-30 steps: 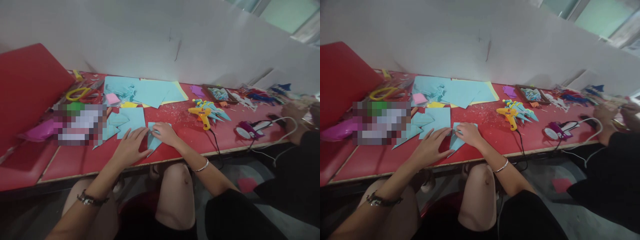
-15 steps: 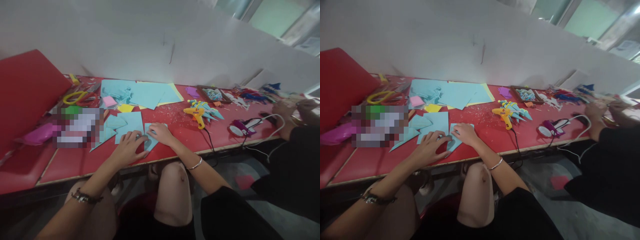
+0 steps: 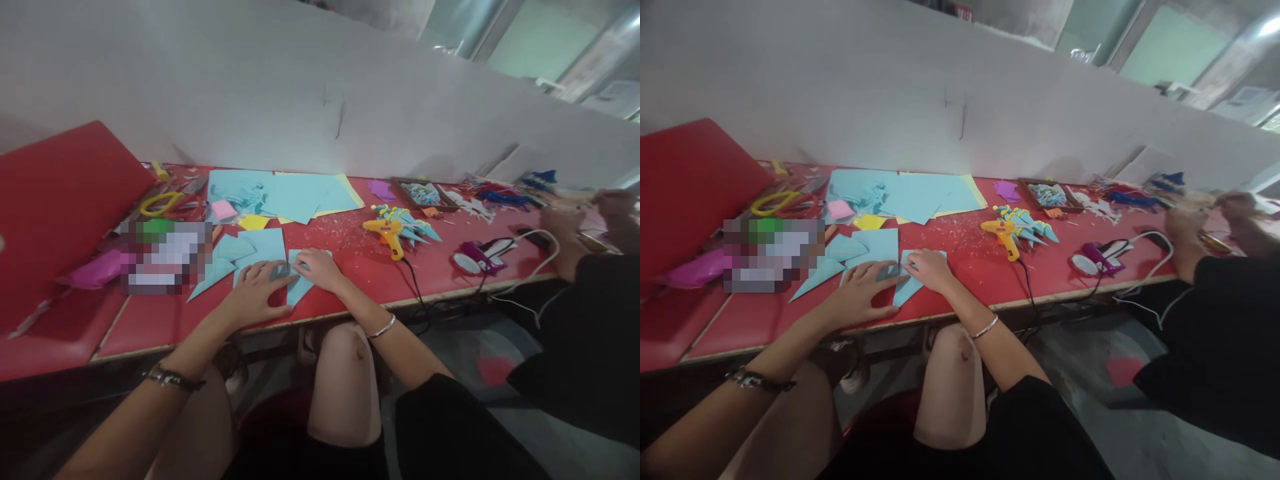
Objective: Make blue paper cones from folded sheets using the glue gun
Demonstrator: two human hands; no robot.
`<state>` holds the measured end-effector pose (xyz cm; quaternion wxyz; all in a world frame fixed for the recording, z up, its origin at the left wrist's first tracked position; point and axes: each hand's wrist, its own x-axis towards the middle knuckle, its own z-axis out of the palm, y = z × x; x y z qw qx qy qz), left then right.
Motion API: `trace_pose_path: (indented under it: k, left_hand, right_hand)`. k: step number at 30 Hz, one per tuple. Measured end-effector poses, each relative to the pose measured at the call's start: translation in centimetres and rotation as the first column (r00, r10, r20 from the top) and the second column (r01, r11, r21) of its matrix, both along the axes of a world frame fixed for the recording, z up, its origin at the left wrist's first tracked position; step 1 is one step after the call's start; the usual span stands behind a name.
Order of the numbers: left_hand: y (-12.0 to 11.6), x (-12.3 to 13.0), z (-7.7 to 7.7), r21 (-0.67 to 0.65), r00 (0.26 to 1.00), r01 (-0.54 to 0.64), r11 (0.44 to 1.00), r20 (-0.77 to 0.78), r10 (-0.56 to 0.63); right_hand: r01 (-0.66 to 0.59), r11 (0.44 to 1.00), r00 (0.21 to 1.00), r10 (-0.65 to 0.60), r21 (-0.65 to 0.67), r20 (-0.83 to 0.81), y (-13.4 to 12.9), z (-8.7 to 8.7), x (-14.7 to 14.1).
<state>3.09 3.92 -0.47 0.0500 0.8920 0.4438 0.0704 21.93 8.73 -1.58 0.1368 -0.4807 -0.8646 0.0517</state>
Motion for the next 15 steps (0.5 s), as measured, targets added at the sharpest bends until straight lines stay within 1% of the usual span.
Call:
trace_pose_path:
  k: [2,5,9,12,15]
  left_hand:
    - [0.0,0.1,0.2,0.005,1.000,-0.022,1.000,-0.016,0.022]
    - [0.0,0.2,0.6,-0.007,0.998,-0.039,0.999,-0.041,0.039]
    - [0.2,0.2,0.8,-0.078,0.996,-0.049,0.996,-0.079,0.043]
    - [0.4,0.0,0.6,-0.098,0.996,-0.052,0.994,-0.077,0.044]
    - [0.5,0.0,0.4,-0.102,0.997,-0.046,0.994,-0.064,0.040]
  right_hand:
    - [0.008,1.000,1.000,-0.008,0.003,-0.019,-0.1,0.0,0.0]
    - [0.044,0.998,0.997,-0.040,0.050,-0.066,-0.6,0.2,0.1]
    - [0.081,0.986,0.992,-0.066,0.146,-0.104,-2.7,1.0,1.0]
    - [-0.007,0.987,0.987,0.032,0.159,-0.159,-5.0,1.7,2.0]
    - [-0.185,0.977,0.964,0.202,0.108,-0.175,-7.2,2.0,2.6]
